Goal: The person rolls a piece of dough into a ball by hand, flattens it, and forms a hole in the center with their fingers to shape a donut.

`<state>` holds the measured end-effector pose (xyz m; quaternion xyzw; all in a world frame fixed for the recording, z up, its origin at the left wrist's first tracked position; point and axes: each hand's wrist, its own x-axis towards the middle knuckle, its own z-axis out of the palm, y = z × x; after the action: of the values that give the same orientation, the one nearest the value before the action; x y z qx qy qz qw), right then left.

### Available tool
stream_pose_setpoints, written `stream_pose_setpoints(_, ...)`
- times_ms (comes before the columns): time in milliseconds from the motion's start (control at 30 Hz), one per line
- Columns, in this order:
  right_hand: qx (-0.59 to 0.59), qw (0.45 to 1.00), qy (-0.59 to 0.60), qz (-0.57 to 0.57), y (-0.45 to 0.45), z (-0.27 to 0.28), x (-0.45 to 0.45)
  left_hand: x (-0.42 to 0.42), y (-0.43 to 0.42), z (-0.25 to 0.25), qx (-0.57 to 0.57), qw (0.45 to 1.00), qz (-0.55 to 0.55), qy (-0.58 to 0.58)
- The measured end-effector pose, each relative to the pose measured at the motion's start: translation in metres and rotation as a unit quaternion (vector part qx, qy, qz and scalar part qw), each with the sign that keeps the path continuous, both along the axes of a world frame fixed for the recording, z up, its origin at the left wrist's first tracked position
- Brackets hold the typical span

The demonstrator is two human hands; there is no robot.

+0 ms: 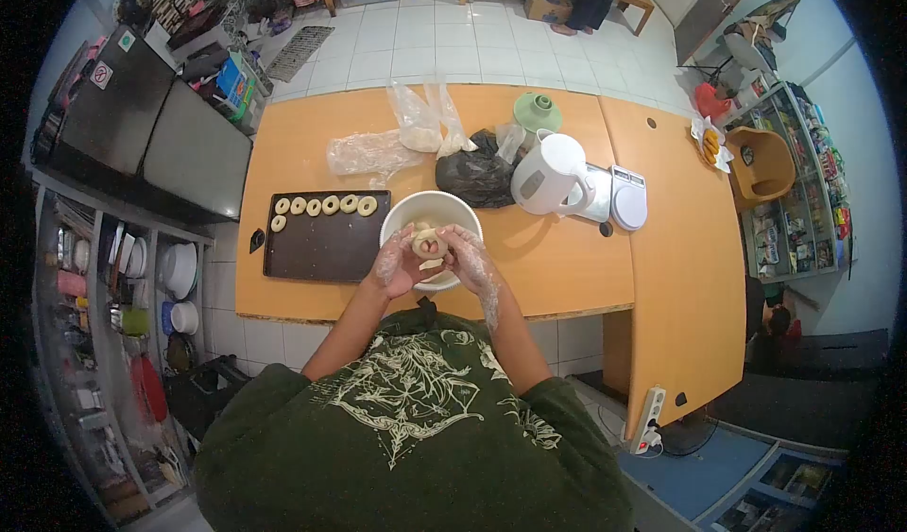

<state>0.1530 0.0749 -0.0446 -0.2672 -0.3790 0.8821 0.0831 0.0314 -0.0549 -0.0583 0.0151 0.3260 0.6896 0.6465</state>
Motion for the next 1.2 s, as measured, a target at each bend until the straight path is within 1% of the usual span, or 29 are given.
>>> stream_pose_setpoints(67,0.009,1.0,-0.015,-0.001,0.0,0.004,0.0,0.0,0.0,0.0,0.004,1.0,0.001,-0.002)
stream_pose_setpoints(133,0.018,0.999,-0.03,-0.002,0.001,0.006,0.0,-0.001,0.0,0.0,-0.03,0.999,-0.024,0.028)
stream_pose_setpoints(167,0.053,0.996,-0.061,0.023,0.002,0.005,0.001,-0.005,-0.001,-0.006,-0.03,0.999,-0.025,0.028)
stream_pose_setpoints(200,0.088,0.991,-0.091,0.048,0.003,0.005,0.001,-0.011,-0.003,-0.015,-0.022,0.998,-0.059,0.03)
stream_pose_setpoints(233,0.089,0.991,-0.091,0.047,0.002,0.01,0.0,-0.014,-0.004,-0.012,-0.013,0.995,-0.093,0.032)
stream_pose_setpoints(267,0.145,0.981,-0.114,0.057,0.002,0.014,0.0,-0.011,-0.003,-0.01,-0.013,0.995,-0.092,0.032)
stream_pose_setpoints(300,0.201,0.968,-0.137,0.066,0.0,0.02,-0.001,-0.006,-0.002,-0.008,-0.053,0.993,-0.056,0.089)
stream_pose_setpoints(333,0.201,0.968,-0.137,0.066,-0.001,0.024,-0.001,-0.002,-0.002,-0.004,-0.092,0.985,-0.019,0.145)
stream_pose_setpoints(367,0.201,0.967,-0.145,0.053,-0.002,0.027,-0.002,-0.003,-0.002,-0.008,-0.092,0.985,-0.019,0.144)
stream_pose_setpoints(433,0.201,0.967,-0.153,0.038,-0.004,0.03,-0.003,-0.007,-0.003,-0.015,-0.003,1.0,-0.006,0.029)
stream_pose_setpoints(467,0.189,0.967,-0.168,0.031,-0.005,0.031,-0.004,-0.006,-0.003,-0.015,-0.002,1.0,-0.006,0.03)
stream_pose_setpoints(533,0.178,0.967,-0.182,0.026,-0.006,0.029,-0.005,-0.005,-0.005,-0.013,0.035,0.998,0.026,-0.035)
stream_pose_setpoints(600,0.266,0.951,-0.13,0.088,-0.006,0.022,-0.003,-0.007,-0.006,-0.009,0.039,0.998,0.012,-0.044)
stream_pose_setpoints(633,0.266,0.951,-0.13,0.088,-0.005,0.021,-0.003,-0.008,-0.007,-0.008,0.041,0.998,-0.003,-0.054)
stream_pose_setpoints(700,0.282,0.95,-0.091,0.098,-0.003,0.017,-0.001,-0.01,-0.007,-0.025,0.038,0.998,-0.012,-0.043)
stream_pose_setpoints(767,0.285,0.95,-0.078,0.098,-0.002,0.009,-0.002,-0.007,-0.007,-0.023,0.035,0.999,-0.023,-0.034)
stream_pose_setpoints(800,0.287,0.951,-0.065,0.097,-0.002,0.005,-0.001,-0.006,-0.007,-0.022,0.011,1.0,-0.021,-0.014)
stream_pose_setpoints(833,0.287,0.951,-0.065,0.097,-0.001,0.008,-0.001,-0.005,-0.006,-0.019,-0.013,1.0,-0.017,0.006)
stream_pose_setpoints(867,0.28,0.952,-0.063,0.109,0.0,0.012,0.0,-0.005,-0.006,-0.02,-0.013,1.0,-0.018,0.006)
stream_pose_setpoints(967,0.282,0.948,-0.067,0.132,0.0,0.02,-0.001,-0.005,-0.007,-0.015,0.016,0.999,-0.046,-0.02)
stream_pose_setpoints(1033,0.291,0.943,-0.074,0.141,-0.001,0.027,0.0,0.001,-0.007,-0.01,-0.001,0.999,-0.039,0.015)
stream_pose_setpoints(1067,0.283,0.948,-0.067,0.126,-0.003,0.033,0.0,0.001,-0.007,-0.011,-0.001,0.999,-0.04,0.016)
stream_pose_setpoints(1133,0.276,0.953,-0.059,0.111,-0.003,0.038,0.001,0.001,-0.007,-0.016,0.071,0.997,-0.02,-0.015)
stream_pose_setpoints(1167,0.278,0.952,-0.067,0.109,-0.002,0.038,0.002,0.0,-0.007,-0.018,0.071,0.997,-0.02,-0.015)
stream_pose_setpoints(1200,0.28,0.951,-0.074,0.108,-0.001,0.039,0.003,-0.002,-0.007,-0.02,0.098,0.995,-0.024,-0.023)
